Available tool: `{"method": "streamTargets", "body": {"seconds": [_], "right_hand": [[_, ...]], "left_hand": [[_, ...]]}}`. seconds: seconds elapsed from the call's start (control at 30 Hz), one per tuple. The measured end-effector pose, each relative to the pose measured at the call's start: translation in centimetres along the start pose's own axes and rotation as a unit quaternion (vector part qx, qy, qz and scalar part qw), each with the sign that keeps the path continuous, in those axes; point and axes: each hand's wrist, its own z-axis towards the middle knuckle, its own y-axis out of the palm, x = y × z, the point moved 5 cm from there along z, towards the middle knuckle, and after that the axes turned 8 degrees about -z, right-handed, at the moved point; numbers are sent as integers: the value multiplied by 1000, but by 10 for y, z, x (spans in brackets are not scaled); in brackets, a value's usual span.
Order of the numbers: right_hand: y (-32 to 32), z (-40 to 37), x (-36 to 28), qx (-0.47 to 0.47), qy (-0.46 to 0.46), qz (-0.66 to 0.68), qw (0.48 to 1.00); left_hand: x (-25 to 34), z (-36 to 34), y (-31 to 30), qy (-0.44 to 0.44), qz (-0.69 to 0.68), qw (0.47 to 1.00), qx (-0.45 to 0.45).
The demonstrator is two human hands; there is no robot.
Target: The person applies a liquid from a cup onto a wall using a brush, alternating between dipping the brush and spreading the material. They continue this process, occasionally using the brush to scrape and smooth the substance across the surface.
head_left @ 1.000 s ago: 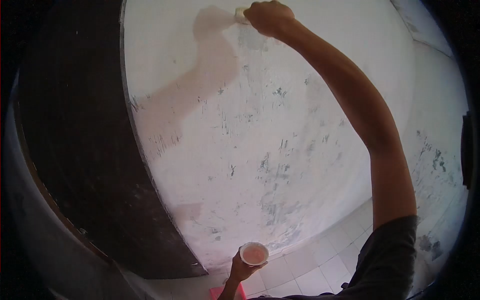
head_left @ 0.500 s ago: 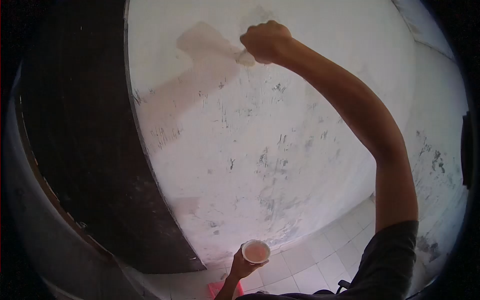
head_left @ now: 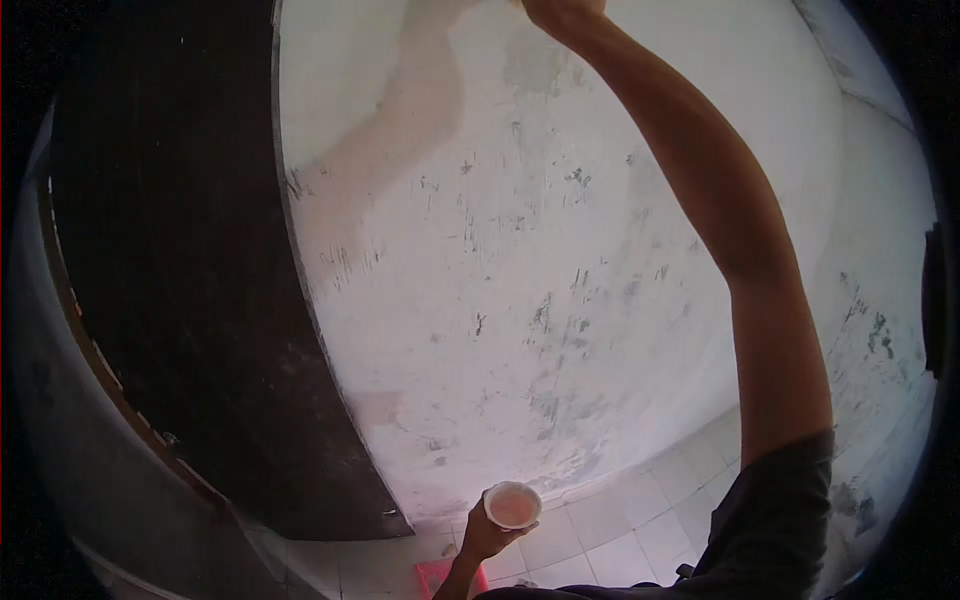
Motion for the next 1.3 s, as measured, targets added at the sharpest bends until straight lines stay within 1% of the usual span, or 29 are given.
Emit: {"method": "streamTargets", "body": {"seconds": [0.1, 0.13, 0.2, 0.23, 0.3, 0.33, 0.4, 0.47, 0.5, 0.53, 0.57, 0.6, 0.63, 0.67, 0.7, 0.73, 0.77, 0.8, 0.87, 0.9, 0.97, 1.0, 1.07, 1.1, 1.17, 1.2, 1.27, 1.3], "right_hand": [[-14, -6, 1, 46, 13, -21, 999], [-15, -13, -2, 45, 13, -22, 999], [-9, -26, -3, -36, 54, 48, 997], [7, -22, -3, -37, 56, 47, 997], [32, -16, -21, 55, -75, -15, 996], [23, -42, -30, 66, -125, 28, 990], [6, -81, -40, 0, -146, -30, 989], [13, -105, -47, -52, -191, -18, 980], [6, -120, -46, -104, -199, 5, 974], [1, -130, -43, -106, -200, 5, 974], [-1, -140, -38, -117, -221, 17, 968], [0, -146, -33, -127, -242, 29, 962], [3, -146, -28, -142, -246, 10, 959], [2, -145, -21, -140, -245, 9, 959], [-8, -146, -12, -168, -228, -11, 959], [-13, -146, -3, -196, -211, -30, 957], [-1, -139, 5, -184, -222, -33, 957], [3, -134, 7, -182, -219, -36, 958], [4, -123, 14, -132, -184, -24, 974], [8, -117, 15, -130, -181, -27, 974], [16, -102, 18, -106, -117, -13, 987], [23, -95, 17, -104, -115, -13, 988], [28, -79, 18, 0, -80, -44, 996], [27, -72, 20, 0, -82, -43, 996], [21, -53, 33, -10, -26, 27, 999], [28, -39, 35, -11, -28, 28, 999], [42, -9, 45, -3, 21, -5, 1000], [47, -1, 49, -5, 19, -3, 1000]], "left_hand": [[-1, 0, -3, -12, -6, 1000, 2], [0, 0, -4, -14, 2, 1000, 1], [-2, 2, -5, -14, 11, 1000, -3], [-8, 3, -4, -12, -6, 1000, -3], [-9, 4, -6, -11, -22, 1000, -5], [-5, 5, -6, -19, -6, 1000, -7], [-3, 7, -7, -27, 9, 1000, -9], [-8, 7, -6, -31, 5, 999, -1], [-10, 5, -6, -36, 4, 999, -3], [-11, 6, -5, -33, -12, 999, -7], [-11, 7, -4, -30, -27, 999, -10], [-9, 8, -3, -30, -28, 999, -11], [-6, 7, -2, -24, -13, 1000, -10], [-3, 9, -2, -17, 2, 1000, -9], [-1, 11, -1, -12, 3, 1000, -9], [-4, 12, 1, -33, -12, 999, -19], [-8, 12, 5, -54, -27, 998, -30], [-16, 11, 8, -50, -27, 998, -31], [-39, 12, 18, -73, -114, 990, -38], [-38, 14, 20, -70, -113, 990, -40], [-36, 16, 24, -76, -125, 988, -42], [-33, 18, 25, -74, -125, 988, -43], [-28, 20, 27, -75, -64, 994, -43], [-28, 20, 28, -76, -64, 994, -42], [-29, 21, 28, -77, -61, 994, -40], [-28, 21, 29, -79, -62, 994, -38], [-22, 22, 28, -70, -39, 996, -26], [-20, 22, 28, -72, -39, 996, -25]]}}
